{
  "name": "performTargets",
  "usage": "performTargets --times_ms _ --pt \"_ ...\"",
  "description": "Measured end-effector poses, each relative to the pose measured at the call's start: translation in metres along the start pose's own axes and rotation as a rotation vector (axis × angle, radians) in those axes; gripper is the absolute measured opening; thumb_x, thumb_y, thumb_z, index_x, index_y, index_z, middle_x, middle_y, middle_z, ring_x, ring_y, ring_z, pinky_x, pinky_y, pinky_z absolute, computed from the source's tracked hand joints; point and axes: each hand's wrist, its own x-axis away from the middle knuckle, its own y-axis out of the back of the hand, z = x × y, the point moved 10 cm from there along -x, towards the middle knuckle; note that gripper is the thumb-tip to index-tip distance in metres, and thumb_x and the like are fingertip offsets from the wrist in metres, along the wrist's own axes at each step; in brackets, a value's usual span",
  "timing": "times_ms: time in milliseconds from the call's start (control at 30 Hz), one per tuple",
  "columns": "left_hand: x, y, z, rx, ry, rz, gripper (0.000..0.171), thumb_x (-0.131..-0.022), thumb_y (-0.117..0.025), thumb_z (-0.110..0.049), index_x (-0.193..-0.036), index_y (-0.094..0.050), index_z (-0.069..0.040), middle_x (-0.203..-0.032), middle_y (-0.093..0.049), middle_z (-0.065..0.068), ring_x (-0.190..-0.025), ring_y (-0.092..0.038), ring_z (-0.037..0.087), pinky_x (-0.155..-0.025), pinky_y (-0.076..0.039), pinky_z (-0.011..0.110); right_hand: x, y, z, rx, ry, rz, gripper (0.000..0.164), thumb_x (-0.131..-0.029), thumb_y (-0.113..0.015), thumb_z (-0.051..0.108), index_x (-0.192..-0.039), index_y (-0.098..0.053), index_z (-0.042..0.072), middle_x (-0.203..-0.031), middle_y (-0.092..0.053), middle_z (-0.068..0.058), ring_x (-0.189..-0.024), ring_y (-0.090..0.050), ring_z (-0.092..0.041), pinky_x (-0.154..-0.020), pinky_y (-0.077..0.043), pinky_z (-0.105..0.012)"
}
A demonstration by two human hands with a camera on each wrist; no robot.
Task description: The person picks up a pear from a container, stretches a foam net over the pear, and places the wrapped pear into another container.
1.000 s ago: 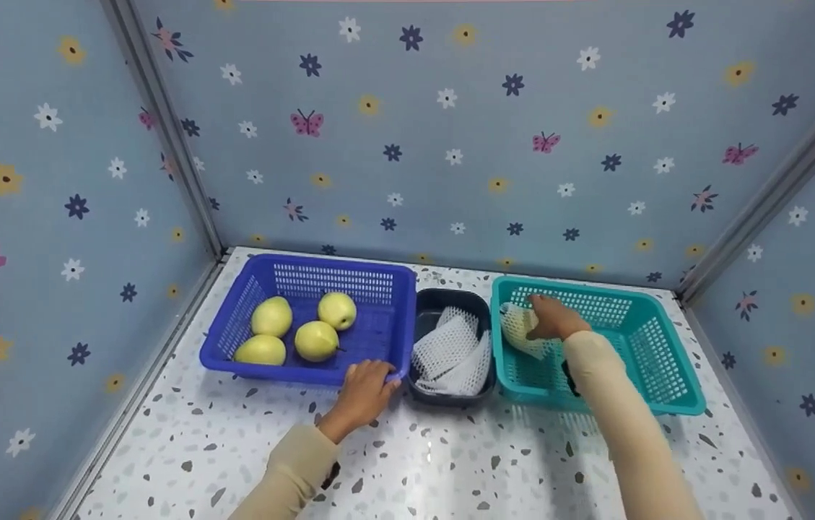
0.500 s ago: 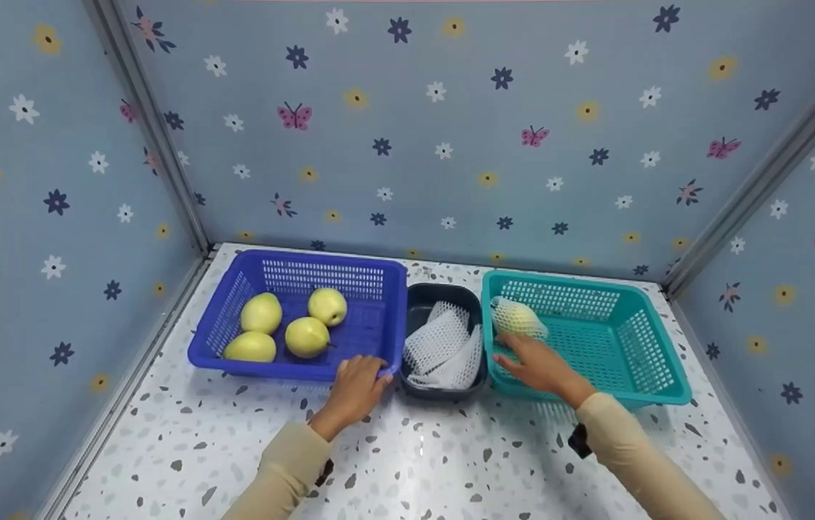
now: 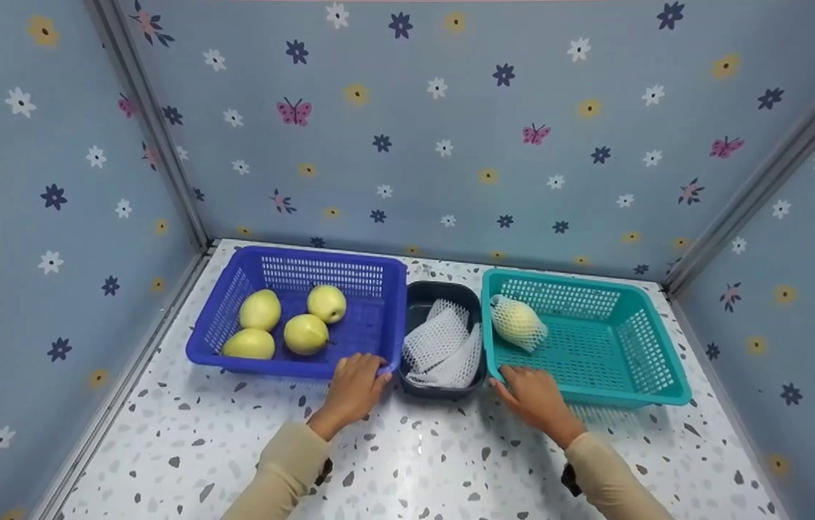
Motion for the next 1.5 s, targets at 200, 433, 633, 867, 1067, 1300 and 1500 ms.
performTargets --times_ms 200,433,633,867,1067,1300,1500 --pt "-0.001 -0.001 -0.002 0.033 -0.001 0.056 0.024 -0.096 -0.055 -0.02 -0.11 -0.061 -0.001 -0.101 -0.061 0.01 -0.095 -0.051 0.027 -0.084 -0.035 0.042 0.007 0.005 0.002 0.078 0.068 -0.205 0.024 -0.092 -0.059 0.032 -0.079 -0.052 0.013 -0.058 -0.043 0.003 -0.05 -0.044 -0.018 -0.043 -0.033 -0.031" --pt "-0.008 0.019 0.01 0.199 0.005 0.111 0.024 -0.096 -0.054 -0.013 -0.115 -0.059 0.0 -0.11 -0.06 0.011 -0.106 -0.051 0.028 -0.093 -0.039 0.046 0.009 0.004 0.005 0.073 0.094 -0.292 0.025 -0.092 -0.058 0.032 -0.077 -0.051 0.014 -0.058 -0.045 0.002 -0.048 -0.046 -0.019 -0.042 -0.032 -0.031" --pt "-0.027 0.062 0.044 0.079 -0.008 0.08 0.032 -0.088 -0.063 -0.008 -0.119 -0.057 -0.004 -0.119 -0.056 0.012 -0.114 -0.045 0.032 -0.092 -0.037 0.055 0.008 0.003 0.005 0.071 0.08 -0.27 0.025 -0.092 -0.058 0.033 -0.078 -0.051 0.014 -0.059 -0.044 0.003 -0.049 -0.043 -0.017 -0.042 -0.032 -0.03" --pt "-0.039 0.074 0.087 -0.018 -0.021 0.179 0.047 -0.078 -0.074 -0.005 -0.122 -0.056 -0.002 -0.121 -0.051 0.017 -0.117 -0.04 0.041 -0.089 -0.037 0.062 0.009 0.003 0.003 0.087 0.076 -0.251 0.024 -0.092 -0.058 0.033 -0.079 -0.053 0.013 -0.06 -0.048 0.001 -0.051 -0.046 -0.018 -0.043 -0.034 -0.031" --pt "-0.045 0.064 0.107 -0.059 -0.004 0.233 0.058 -0.071 -0.08 -0.005 -0.123 -0.054 0.0 -0.123 -0.05 0.021 -0.113 -0.042 0.046 -0.09 -0.04 0.058 0.006 0.006 0.003 0.089 0.086 -0.243 0.023 -0.092 -0.058 0.032 -0.081 -0.055 0.012 -0.062 -0.051 0.0 -0.051 -0.046 -0.018 -0.044 -0.035 -0.031" --pt "-0.046 0.049 0.121 -0.14 0.048 0.275 0.066 -0.066 -0.084 -0.002 -0.123 -0.051 0.003 -0.122 -0.046 0.025 -0.113 -0.04 0.049 -0.09 -0.04 0.059 0.007 0.009 0.003 0.104 0.089 -0.265 0.025 -0.09 -0.062 0.032 -0.078 -0.051 0.013 -0.059 -0.045 0.002 -0.049 -0.044 -0.017 -0.043 -0.034 -0.031" --pt "-0.047 0.046 0.134 -0.165 0.107 0.22 0.057 -0.074 -0.077 0.002 -0.124 -0.049 0.002 -0.124 -0.044 0.025 -0.115 -0.037 0.05 -0.089 -0.041 0.059 0.006 0.005 0.001 0.108 0.075 -0.249 0.024 -0.092 -0.059 0.033 -0.08 -0.053 0.013 -0.061 -0.049 0.001 -0.051 -0.047 -0.017 -0.045 -0.038 -0.032"
